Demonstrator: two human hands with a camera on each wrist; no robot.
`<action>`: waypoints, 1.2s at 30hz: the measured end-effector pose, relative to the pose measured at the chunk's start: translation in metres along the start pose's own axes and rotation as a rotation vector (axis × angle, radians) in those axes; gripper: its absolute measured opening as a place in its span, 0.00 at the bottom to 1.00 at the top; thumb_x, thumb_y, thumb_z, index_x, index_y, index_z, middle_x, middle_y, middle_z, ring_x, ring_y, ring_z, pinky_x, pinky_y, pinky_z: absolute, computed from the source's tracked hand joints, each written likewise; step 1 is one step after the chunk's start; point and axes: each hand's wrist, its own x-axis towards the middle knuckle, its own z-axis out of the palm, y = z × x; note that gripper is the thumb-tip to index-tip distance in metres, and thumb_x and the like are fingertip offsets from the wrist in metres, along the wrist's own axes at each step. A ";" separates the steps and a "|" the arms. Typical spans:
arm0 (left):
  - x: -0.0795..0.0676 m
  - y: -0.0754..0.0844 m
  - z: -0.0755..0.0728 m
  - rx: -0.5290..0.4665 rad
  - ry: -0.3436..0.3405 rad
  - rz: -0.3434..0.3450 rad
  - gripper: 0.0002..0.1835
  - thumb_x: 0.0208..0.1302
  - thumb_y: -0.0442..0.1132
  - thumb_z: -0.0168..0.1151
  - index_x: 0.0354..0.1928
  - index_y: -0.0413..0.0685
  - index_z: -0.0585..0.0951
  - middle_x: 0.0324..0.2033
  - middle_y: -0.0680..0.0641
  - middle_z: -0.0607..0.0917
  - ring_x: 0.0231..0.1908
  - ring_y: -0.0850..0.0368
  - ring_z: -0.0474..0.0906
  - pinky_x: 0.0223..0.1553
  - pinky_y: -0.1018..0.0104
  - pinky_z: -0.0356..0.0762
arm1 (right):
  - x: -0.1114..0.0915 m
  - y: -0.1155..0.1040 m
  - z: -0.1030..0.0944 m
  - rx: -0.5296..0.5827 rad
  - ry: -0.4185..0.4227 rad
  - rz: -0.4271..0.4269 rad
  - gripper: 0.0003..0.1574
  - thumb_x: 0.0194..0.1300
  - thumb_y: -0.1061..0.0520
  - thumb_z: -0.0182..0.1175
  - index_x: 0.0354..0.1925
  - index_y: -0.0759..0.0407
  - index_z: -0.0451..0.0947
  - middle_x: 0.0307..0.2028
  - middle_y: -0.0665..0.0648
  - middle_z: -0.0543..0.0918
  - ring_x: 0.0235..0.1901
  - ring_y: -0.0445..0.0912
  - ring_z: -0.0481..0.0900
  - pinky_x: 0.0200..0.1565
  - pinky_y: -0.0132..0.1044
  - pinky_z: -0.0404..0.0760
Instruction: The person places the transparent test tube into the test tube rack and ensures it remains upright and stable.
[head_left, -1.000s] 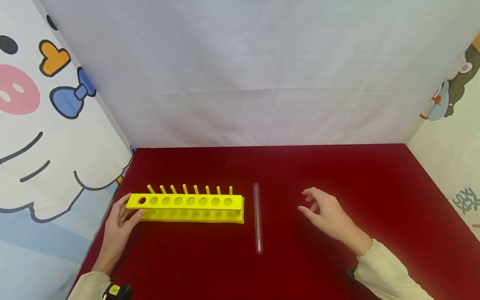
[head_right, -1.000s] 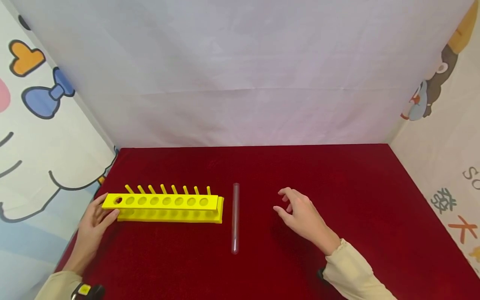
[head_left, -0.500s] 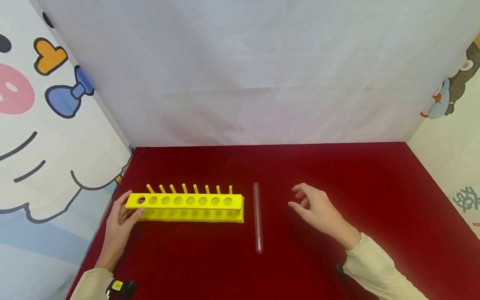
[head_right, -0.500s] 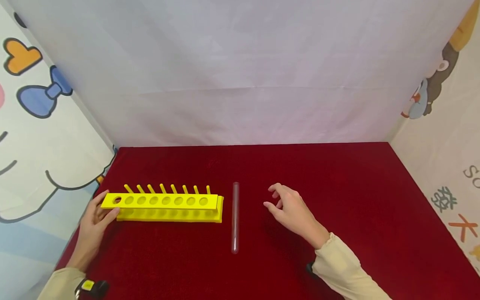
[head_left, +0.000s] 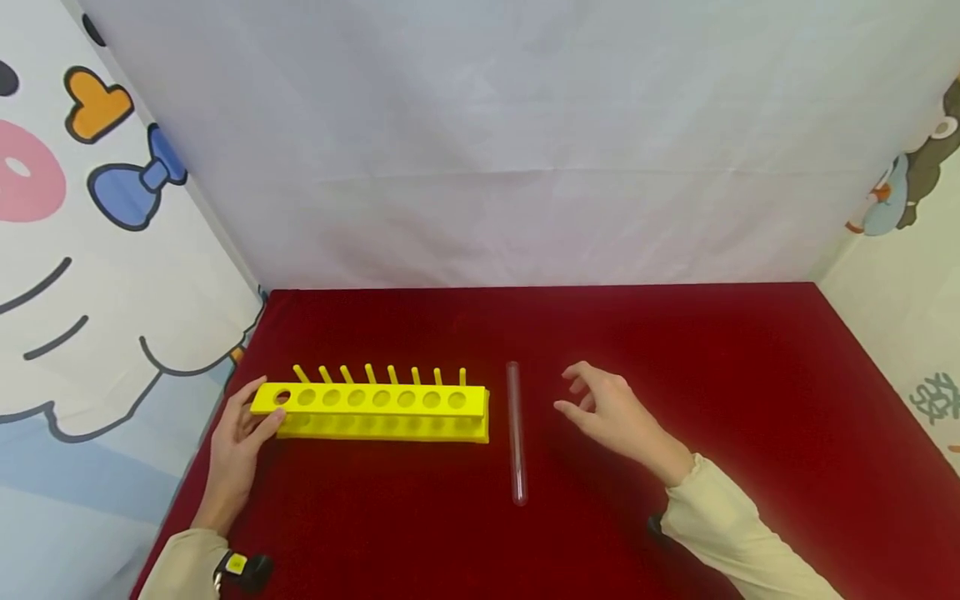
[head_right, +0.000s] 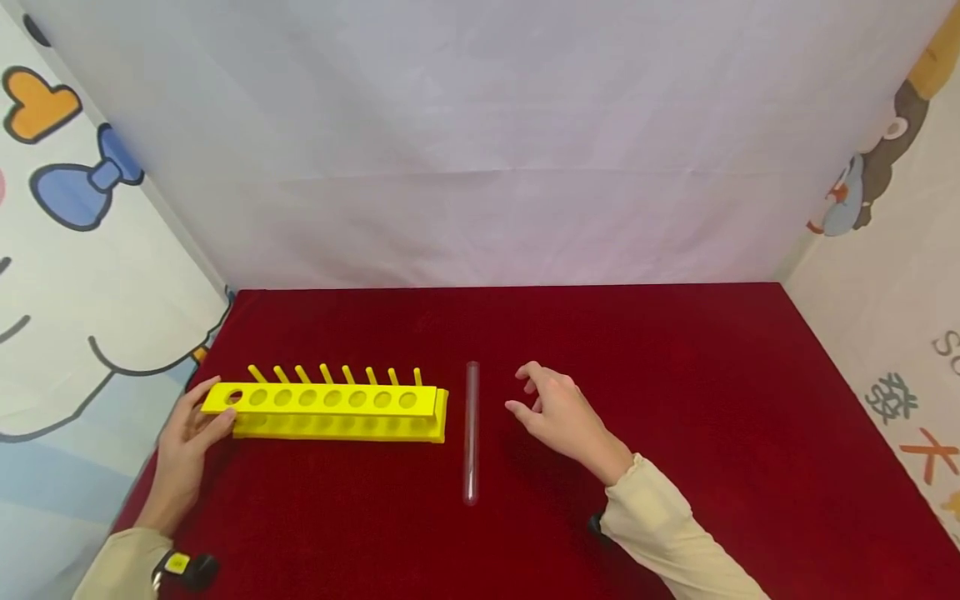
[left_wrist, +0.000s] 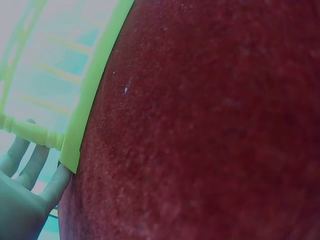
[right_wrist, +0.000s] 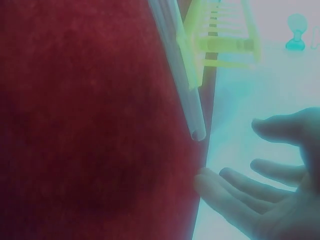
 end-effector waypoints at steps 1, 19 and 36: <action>0.000 0.001 0.000 0.001 0.000 -0.004 0.28 0.62 0.45 0.52 0.64 0.60 0.58 0.53 0.50 0.69 0.47 0.62 0.68 0.42 0.84 0.65 | 0.001 0.000 0.001 -0.003 -0.007 0.004 0.20 0.52 0.52 0.62 0.44 0.54 0.70 0.34 0.56 0.77 0.25 0.39 0.75 0.31 0.35 0.75; 0.002 0.000 -0.001 -0.036 0.009 -0.027 0.26 0.62 0.44 0.51 0.62 0.58 0.60 0.50 0.55 0.71 0.44 0.60 0.70 0.41 0.83 0.66 | 0.007 -0.007 0.017 -0.004 -0.048 0.066 0.25 0.51 0.50 0.63 0.46 0.59 0.70 0.34 0.58 0.78 0.24 0.40 0.75 0.28 0.31 0.75; 0.002 0.002 -0.001 -0.002 0.026 -0.024 0.25 0.62 0.48 0.51 0.62 0.62 0.61 0.51 0.46 0.71 0.42 0.63 0.72 0.42 0.83 0.66 | 0.017 -0.022 0.034 -0.041 -0.042 0.187 0.29 0.48 0.48 0.65 0.46 0.59 0.71 0.31 0.56 0.77 0.22 0.43 0.72 0.26 0.33 0.73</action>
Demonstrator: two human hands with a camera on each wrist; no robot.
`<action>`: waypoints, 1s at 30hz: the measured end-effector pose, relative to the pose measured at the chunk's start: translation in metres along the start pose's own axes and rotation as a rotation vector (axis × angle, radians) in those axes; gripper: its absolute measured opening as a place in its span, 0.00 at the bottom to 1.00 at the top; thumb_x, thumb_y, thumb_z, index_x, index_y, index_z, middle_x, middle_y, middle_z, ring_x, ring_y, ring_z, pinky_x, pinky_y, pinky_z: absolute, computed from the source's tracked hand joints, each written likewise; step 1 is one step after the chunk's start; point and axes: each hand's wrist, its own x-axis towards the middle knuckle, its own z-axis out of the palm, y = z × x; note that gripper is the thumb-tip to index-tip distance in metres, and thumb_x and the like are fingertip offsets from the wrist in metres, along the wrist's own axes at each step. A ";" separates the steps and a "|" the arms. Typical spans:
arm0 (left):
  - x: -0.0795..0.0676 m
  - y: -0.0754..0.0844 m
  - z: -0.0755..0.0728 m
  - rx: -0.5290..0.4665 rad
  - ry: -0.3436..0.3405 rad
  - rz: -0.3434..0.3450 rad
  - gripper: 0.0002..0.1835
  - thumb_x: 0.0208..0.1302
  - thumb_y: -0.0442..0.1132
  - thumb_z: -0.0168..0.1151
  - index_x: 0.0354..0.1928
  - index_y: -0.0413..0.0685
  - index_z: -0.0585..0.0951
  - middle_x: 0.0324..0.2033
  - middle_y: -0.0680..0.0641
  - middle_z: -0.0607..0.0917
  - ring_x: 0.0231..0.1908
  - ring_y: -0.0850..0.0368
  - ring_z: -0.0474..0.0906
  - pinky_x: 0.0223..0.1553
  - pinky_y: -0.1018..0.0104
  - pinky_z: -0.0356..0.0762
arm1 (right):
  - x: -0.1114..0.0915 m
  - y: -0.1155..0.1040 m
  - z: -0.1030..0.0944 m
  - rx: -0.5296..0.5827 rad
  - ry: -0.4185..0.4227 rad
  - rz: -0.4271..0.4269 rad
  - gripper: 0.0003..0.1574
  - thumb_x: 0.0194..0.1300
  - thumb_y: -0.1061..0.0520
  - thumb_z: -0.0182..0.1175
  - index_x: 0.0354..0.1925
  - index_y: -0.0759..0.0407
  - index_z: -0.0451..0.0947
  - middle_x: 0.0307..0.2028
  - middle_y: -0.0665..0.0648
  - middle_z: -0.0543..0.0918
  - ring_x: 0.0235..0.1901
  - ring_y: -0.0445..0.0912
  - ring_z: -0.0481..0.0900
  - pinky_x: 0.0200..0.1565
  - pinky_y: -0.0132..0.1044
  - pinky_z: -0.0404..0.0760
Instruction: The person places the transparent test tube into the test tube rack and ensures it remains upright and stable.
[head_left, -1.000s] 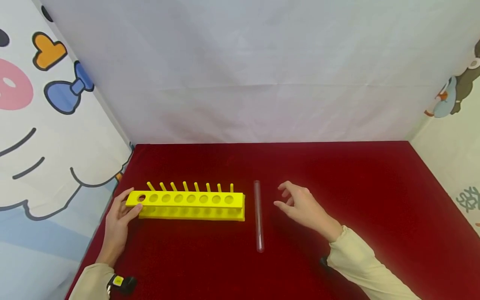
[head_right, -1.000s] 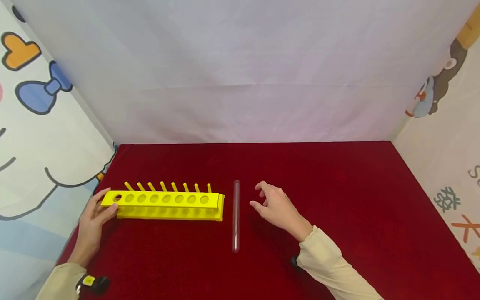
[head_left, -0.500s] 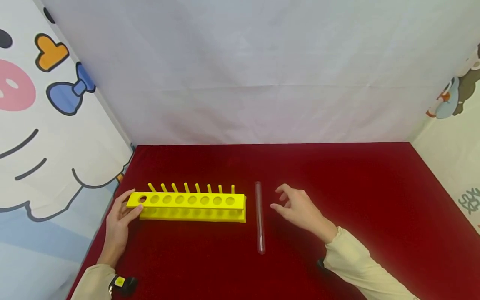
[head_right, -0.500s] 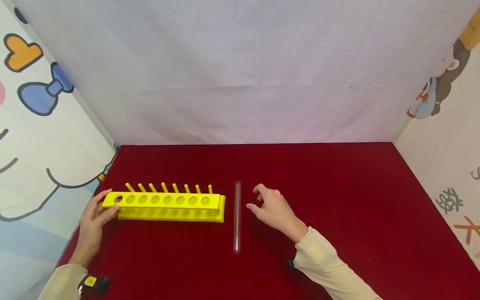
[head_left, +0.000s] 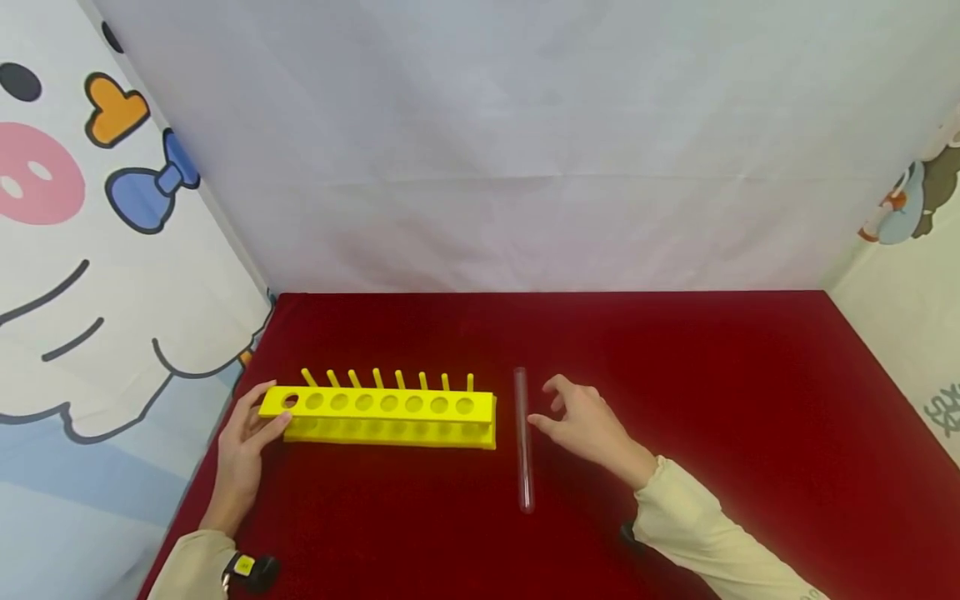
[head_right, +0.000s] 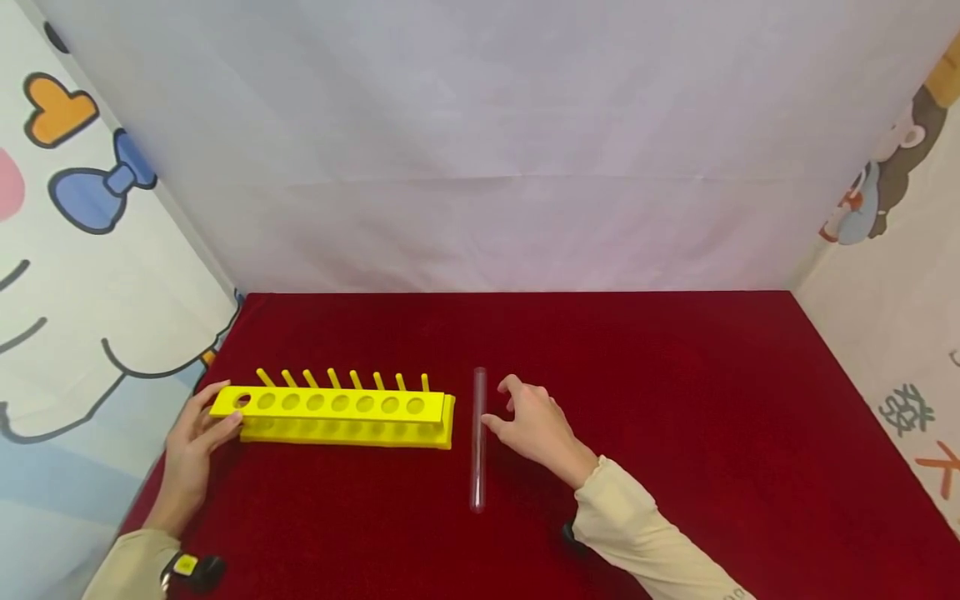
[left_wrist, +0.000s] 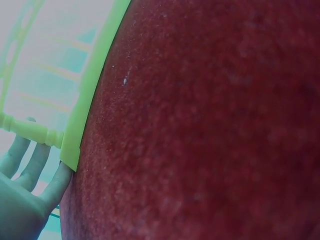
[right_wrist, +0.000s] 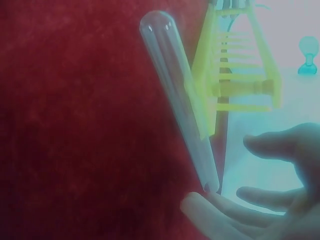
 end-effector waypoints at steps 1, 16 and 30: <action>0.000 0.000 0.000 0.004 0.000 -0.001 0.25 0.62 0.48 0.51 0.62 0.62 0.61 0.51 0.47 0.71 0.42 0.63 0.71 0.42 0.83 0.66 | 0.000 0.000 0.001 0.002 -0.001 0.002 0.29 0.48 0.48 0.65 0.46 0.59 0.71 0.31 0.57 0.77 0.22 0.43 0.72 0.26 0.33 0.73; 0.003 0.001 0.000 0.004 0.007 -0.031 0.25 0.62 0.46 0.51 0.62 0.61 0.61 0.49 0.53 0.72 0.43 0.61 0.70 0.41 0.83 0.65 | 0.007 -0.006 0.017 0.100 -0.089 0.055 0.30 0.50 0.50 0.65 0.48 0.62 0.66 0.23 0.55 0.72 0.09 0.45 0.69 0.13 0.33 0.71; 0.001 0.000 0.000 -0.011 0.001 -0.028 0.26 0.62 0.45 0.51 0.62 0.56 0.61 0.50 0.48 0.72 0.42 0.63 0.71 0.40 0.83 0.66 | 0.016 -0.012 0.032 0.161 -0.100 0.137 0.36 0.50 0.52 0.65 0.51 0.67 0.60 0.21 0.59 0.73 0.09 0.46 0.72 0.11 0.35 0.71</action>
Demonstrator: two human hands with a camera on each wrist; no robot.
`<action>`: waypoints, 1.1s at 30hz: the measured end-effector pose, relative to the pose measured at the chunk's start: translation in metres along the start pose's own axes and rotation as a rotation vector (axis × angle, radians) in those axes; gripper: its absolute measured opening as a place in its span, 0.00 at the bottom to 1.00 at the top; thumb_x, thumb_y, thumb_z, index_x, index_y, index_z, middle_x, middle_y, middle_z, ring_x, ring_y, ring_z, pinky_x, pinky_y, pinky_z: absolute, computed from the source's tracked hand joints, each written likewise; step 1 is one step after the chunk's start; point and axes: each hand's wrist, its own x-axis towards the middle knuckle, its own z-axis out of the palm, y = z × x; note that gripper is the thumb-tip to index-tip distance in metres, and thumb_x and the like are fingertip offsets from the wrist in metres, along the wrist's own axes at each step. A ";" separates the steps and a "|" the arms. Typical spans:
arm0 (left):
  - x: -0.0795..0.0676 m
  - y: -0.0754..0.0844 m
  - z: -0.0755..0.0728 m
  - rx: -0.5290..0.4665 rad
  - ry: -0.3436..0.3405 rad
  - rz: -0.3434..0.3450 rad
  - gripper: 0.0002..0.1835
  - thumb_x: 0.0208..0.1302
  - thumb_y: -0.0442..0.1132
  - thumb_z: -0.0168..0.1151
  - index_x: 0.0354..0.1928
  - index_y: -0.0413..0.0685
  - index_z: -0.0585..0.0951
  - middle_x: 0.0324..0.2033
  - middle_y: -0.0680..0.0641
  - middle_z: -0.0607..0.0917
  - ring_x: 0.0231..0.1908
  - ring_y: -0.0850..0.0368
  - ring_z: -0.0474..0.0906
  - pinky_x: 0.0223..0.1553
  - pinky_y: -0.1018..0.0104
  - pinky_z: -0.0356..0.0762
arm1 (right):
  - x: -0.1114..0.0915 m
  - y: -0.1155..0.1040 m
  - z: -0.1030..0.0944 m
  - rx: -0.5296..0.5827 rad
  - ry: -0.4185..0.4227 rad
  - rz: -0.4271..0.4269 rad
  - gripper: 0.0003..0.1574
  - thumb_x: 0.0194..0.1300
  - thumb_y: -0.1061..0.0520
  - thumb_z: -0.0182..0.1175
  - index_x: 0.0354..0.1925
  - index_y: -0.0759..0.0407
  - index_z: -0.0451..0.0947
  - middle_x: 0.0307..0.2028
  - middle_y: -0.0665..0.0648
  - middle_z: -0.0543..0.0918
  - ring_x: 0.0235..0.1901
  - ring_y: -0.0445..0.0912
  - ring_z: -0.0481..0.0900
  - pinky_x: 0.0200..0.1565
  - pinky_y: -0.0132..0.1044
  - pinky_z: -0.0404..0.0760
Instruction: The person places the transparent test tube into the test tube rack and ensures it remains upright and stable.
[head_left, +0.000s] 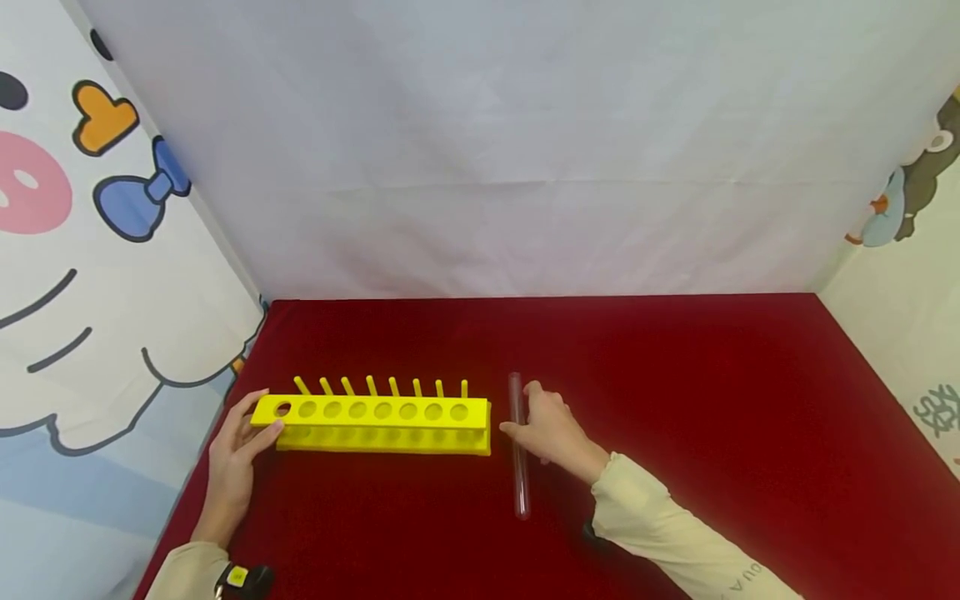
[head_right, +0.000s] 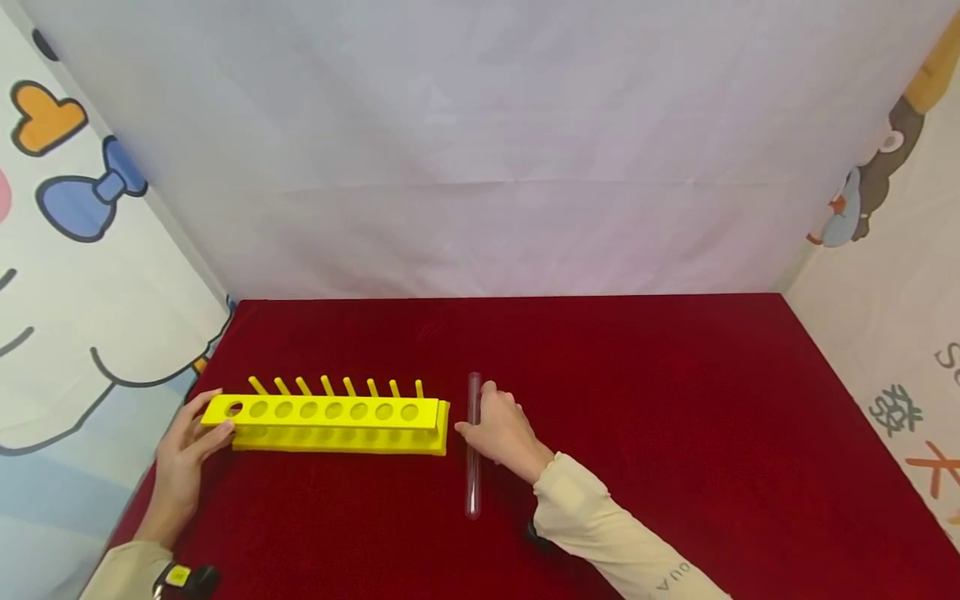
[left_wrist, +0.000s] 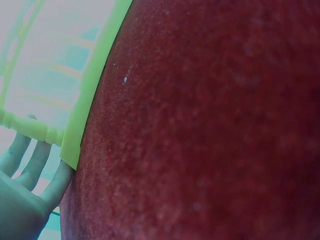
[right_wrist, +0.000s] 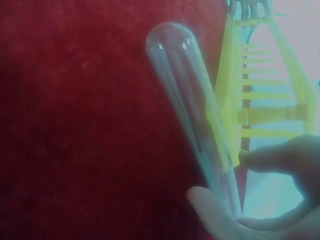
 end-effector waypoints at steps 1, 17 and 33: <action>0.000 0.000 0.000 0.002 0.001 0.001 0.26 0.62 0.45 0.51 0.62 0.57 0.61 0.50 0.48 0.72 0.42 0.62 0.71 0.40 0.83 0.66 | 0.000 0.000 0.001 0.001 -0.001 -0.002 0.35 0.50 0.52 0.65 0.49 0.67 0.61 0.21 0.59 0.72 0.09 0.46 0.71 0.11 0.35 0.71; -0.001 0.000 0.001 -0.012 -0.001 0.001 0.26 0.62 0.44 0.51 0.62 0.57 0.61 0.50 0.47 0.71 0.42 0.62 0.71 0.40 0.83 0.66 | 0.002 0.005 0.009 0.062 0.010 0.029 0.35 0.47 0.55 0.67 0.47 0.70 0.60 0.20 0.61 0.72 0.07 0.46 0.72 0.10 0.37 0.71; -0.001 0.000 -0.001 -0.032 0.011 -0.014 0.25 0.62 0.43 0.52 0.62 0.57 0.62 0.49 0.51 0.72 0.42 0.62 0.71 0.41 0.83 0.66 | 0.002 0.008 0.003 0.212 -0.036 0.052 0.34 0.50 0.59 0.64 0.51 0.69 0.60 0.19 0.59 0.75 0.10 0.49 0.74 0.13 0.39 0.73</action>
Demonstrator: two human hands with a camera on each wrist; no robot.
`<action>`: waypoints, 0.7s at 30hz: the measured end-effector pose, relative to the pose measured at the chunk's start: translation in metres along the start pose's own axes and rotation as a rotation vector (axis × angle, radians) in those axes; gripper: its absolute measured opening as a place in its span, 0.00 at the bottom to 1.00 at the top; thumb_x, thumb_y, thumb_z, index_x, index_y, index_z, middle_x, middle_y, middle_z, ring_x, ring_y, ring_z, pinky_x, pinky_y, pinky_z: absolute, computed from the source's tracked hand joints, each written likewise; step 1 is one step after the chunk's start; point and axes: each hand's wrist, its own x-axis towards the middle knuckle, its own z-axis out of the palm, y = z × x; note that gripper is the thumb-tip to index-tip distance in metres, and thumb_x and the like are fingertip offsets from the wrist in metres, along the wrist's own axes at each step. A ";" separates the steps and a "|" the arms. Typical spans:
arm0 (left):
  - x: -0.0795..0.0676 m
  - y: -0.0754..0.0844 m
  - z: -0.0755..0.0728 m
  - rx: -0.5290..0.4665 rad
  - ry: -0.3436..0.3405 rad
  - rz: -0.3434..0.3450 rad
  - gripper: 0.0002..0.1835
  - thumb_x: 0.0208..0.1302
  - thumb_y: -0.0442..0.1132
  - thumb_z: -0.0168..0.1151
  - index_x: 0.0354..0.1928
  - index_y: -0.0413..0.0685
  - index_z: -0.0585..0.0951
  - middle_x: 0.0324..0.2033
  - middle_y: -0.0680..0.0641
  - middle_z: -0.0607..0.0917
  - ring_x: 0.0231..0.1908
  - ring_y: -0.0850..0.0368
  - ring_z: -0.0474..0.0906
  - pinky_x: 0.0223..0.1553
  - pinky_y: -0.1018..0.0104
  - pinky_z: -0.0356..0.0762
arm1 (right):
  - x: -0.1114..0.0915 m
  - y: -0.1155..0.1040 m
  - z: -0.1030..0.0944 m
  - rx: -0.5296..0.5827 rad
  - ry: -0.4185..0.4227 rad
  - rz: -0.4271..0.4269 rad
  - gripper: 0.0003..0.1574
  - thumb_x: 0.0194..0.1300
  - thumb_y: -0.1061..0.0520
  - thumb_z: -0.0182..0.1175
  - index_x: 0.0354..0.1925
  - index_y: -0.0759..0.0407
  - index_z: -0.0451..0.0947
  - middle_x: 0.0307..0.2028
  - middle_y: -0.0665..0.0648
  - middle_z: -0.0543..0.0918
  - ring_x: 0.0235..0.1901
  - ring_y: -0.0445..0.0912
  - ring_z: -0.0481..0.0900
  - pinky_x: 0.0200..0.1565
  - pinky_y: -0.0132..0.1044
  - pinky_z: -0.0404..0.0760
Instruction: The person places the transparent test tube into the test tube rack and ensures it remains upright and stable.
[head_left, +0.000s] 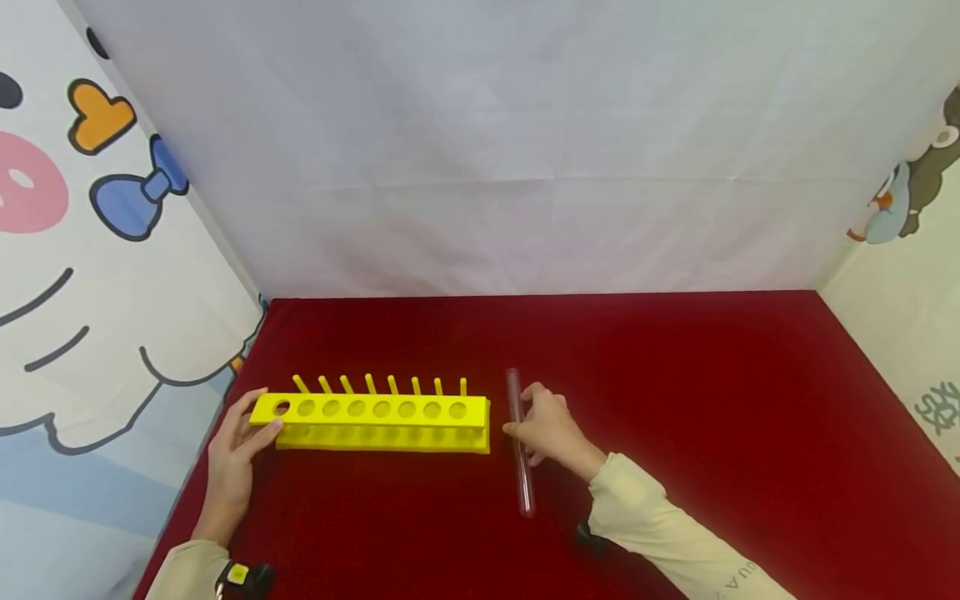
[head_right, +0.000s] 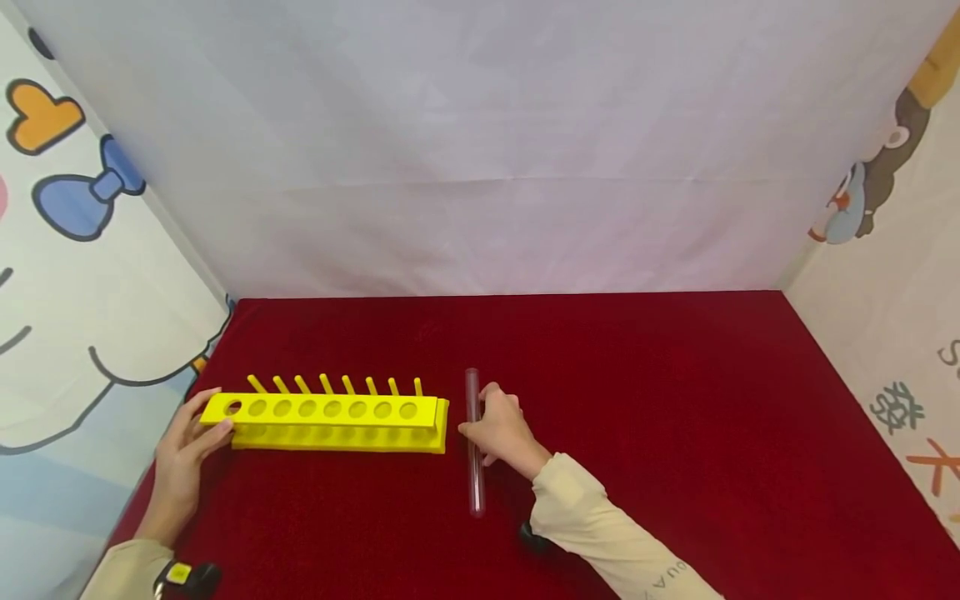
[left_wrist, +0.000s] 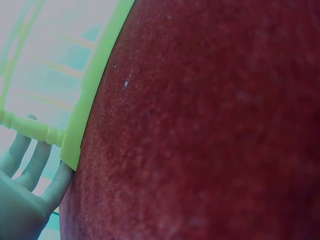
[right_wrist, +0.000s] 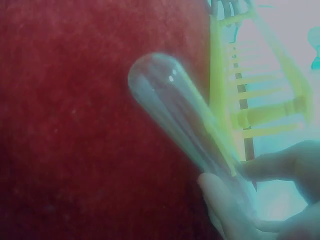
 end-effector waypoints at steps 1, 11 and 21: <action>0.000 0.000 0.000 0.002 -0.001 0.000 0.25 0.62 0.43 0.52 0.62 0.57 0.62 0.49 0.50 0.72 0.42 0.62 0.71 0.41 0.83 0.66 | 0.000 0.000 -0.001 0.014 -0.004 0.003 0.33 0.50 0.59 0.64 0.51 0.68 0.60 0.20 0.59 0.75 0.11 0.49 0.74 0.13 0.39 0.74; -0.004 0.008 0.000 0.018 -0.006 0.002 0.25 0.62 0.44 0.51 0.62 0.59 0.62 0.49 0.49 0.72 0.42 0.62 0.71 0.40 0.83 0.66 | -0.003 -0.002 -0.007 0.112 0.007 0.019 0.30 0.50 0.61 0.63 0.48 0.61 0.60 0.23 0.61 0.74 0.13 0.50 0.74 0.14 0.42 0.74; -0.003 0.001 -0.001 0.011 -0.009 0.028 0.24 0.62 0.43 0.51 0.62 0.58 0.63 0.49 0.46 0.72 0.41 0.62 0.71 0.40 0.83 0.66 | -0.006 -0.006 -0.012 0.142 0.013 0.026 0.30 0.50 0.62 0.64 0.48 0.60 0.59 0.23 0.61 0.74 0.14 0.50 0.74 0.15 0.42 0.75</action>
